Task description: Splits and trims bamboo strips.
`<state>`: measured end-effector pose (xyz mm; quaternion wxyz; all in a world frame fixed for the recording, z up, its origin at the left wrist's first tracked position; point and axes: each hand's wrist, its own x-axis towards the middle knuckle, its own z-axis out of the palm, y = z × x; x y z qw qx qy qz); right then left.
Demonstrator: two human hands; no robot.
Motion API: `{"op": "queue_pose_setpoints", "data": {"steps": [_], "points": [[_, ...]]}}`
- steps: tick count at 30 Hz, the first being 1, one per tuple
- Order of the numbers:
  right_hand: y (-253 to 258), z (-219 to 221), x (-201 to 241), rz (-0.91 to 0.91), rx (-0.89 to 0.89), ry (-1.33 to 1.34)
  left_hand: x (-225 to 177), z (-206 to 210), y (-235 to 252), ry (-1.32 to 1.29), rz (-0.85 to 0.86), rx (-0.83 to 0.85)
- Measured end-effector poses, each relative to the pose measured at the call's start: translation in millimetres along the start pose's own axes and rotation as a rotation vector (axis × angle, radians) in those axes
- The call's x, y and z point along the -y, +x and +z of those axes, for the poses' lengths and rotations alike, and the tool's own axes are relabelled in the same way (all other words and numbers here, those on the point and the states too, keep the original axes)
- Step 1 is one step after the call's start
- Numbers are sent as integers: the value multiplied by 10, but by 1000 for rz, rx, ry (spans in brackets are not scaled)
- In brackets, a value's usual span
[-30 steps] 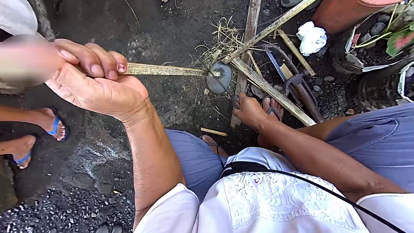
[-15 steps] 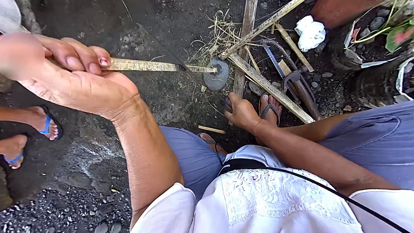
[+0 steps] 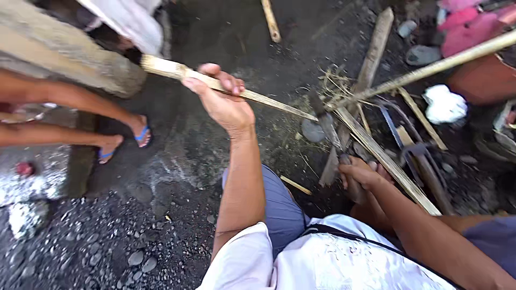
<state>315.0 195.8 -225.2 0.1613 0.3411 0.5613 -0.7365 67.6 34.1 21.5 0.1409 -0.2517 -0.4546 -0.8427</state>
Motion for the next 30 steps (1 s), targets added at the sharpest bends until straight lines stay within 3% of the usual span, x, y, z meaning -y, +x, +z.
{"op": "queue_pose_setpoints", "data": {"steps": [6,15,20,26,30], "points": [[35,19,-31,-31,-86,-21,26,-86,-15,-33,-87,-6],[103,-19,-49,-33,-254,-357,38,-74,-36,-142,-121,11],[10,15,52,-44,-399,-700,-3,-60,-55,-195,-149,4],[-44,25,28,-56,-410,-694,-34,-33,-61,-234,-193,-4],[-300,282,298,-68,-395,-709,-106,-33,-27,-199,-156,46]]}}
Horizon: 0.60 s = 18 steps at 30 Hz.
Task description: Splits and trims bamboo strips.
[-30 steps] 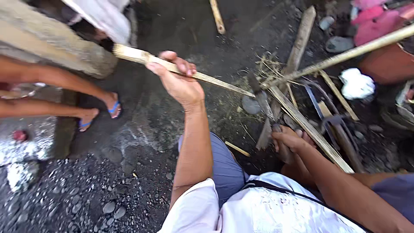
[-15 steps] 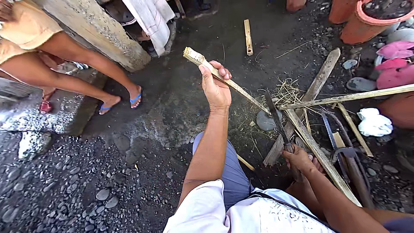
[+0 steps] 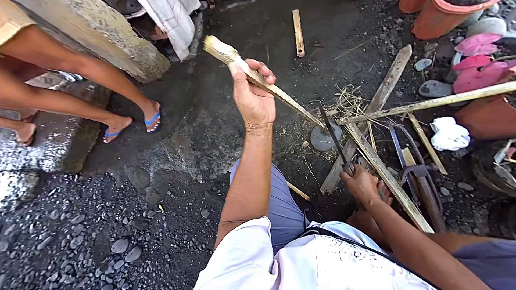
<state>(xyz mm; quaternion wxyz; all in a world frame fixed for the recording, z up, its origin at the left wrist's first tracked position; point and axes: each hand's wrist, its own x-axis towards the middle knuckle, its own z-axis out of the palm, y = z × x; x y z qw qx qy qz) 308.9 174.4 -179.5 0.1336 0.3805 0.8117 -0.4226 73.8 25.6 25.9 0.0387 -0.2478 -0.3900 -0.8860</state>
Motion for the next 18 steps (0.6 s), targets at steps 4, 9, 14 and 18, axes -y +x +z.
{"op": "queue_pose_setpoints", "data": {"steps": [4,9,14,18], "points": [[-245,0,468,-155,22,121,4,5,-13,117,142,75],[-520,-122,881,-418,-33,221,7,11,-5,149,166,123],[-676,-185,1030,-621,-154,122,23,81,-59,116,230,135],[-400,-99,726,-410,-35,36,33,116,-79,131,264,102]]}}
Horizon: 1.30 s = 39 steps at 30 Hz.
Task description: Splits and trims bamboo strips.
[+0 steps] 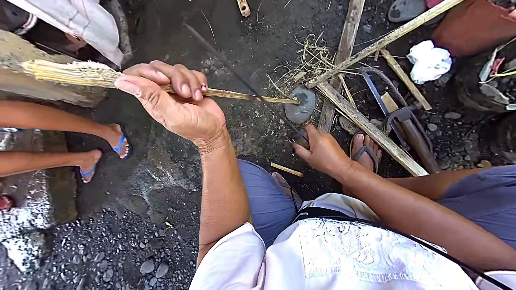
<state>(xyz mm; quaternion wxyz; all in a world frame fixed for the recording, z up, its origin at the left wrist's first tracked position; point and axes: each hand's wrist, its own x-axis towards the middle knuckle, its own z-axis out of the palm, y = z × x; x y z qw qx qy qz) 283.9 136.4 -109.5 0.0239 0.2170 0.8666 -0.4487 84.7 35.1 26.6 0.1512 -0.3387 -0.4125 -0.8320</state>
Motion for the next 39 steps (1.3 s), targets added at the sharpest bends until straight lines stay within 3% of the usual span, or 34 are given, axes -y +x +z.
{"op": "queue_pose_setpoints", "data": {"steps": [2,4,7,9,12,15,18,21,24,27,30,33,36,39], "points": [[69,-81,-73,139,80,-4,6,-6,18,9,7,-18],[25,-203,71,146,99,20,19,-7,32,-4,4,-17],[-114,-208,302,-85,-6,29,25,-8,31,15,-12,-11],[-68,-92,184,-162,-54,11,17,-16,35,21,-18,-13],[137,26,-319,55,37,-7,14,-51,60,13,-14,-28],[83,-44,-253,168,65,-46,29,-187,73,10,-34,-39],[-25,-163,106,32,25,-45,48,-181,127,-32,-40,1],[-14,-57,-57,-70,-10,-78,17,-137,40,-37,-58,39],[191,44,-671,168,63,-88,18,-119,73,-54,-44,57],[74,-37,-513,249,96,-117,18,-246,86,-39,-70,25],[-37,-108,-160,106,37,-97,50,-231,121,-47,-69,51],[11,110,-471,-24,-79,-121,20,-154,47,-42,-82,72],[196,97,-911,242,49,-168,23,-105,65,-75,-62,106],[13,0,-623,310,85,-140,7,-262,69,-38,-91,49]]}}
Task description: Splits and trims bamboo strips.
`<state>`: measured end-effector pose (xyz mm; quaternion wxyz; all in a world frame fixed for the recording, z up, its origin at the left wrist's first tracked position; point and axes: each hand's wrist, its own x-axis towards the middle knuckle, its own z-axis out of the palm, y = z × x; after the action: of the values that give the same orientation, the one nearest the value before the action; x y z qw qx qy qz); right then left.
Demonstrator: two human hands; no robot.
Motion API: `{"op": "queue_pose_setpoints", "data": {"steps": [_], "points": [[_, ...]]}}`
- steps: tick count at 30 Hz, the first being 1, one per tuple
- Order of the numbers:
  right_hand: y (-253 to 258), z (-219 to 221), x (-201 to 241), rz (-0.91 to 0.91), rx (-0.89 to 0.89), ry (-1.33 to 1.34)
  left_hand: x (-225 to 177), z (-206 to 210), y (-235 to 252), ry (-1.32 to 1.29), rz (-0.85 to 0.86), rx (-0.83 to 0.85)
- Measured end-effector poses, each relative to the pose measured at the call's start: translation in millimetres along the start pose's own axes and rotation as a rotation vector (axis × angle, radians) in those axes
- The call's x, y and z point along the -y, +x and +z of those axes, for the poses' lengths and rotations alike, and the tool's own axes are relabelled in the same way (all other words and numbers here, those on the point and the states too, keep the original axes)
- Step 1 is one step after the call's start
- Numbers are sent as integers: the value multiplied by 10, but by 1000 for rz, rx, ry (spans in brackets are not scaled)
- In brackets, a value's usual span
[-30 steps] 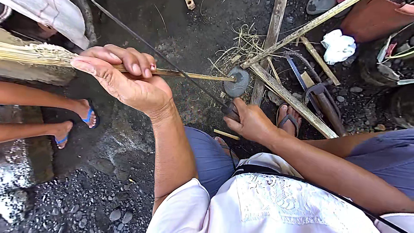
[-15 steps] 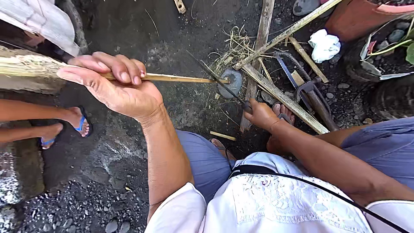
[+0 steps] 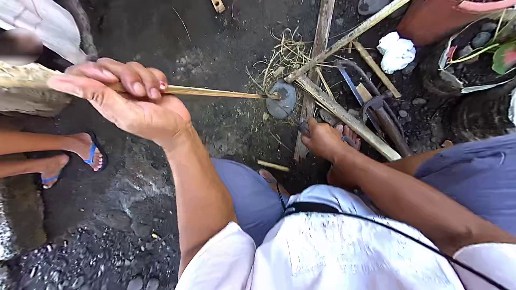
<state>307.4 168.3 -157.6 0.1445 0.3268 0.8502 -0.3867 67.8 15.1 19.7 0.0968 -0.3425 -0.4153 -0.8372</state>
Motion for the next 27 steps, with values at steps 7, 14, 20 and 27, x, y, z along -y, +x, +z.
{"op": "queue_pose_setpoints", "data": {"steps": [7,14,20,27], "points": [[-23,114,85,-299,-200,-22,57,87,57,-1,1,11],[324,53,-418,114,161,187,49,2,48,-79,10,60],[174,-12,-237,97,135,343,11,-59,63,-167,-39,132],[-340,-169,739,-392,-148,113,-54,200,-8,0,-80,-5]]}}
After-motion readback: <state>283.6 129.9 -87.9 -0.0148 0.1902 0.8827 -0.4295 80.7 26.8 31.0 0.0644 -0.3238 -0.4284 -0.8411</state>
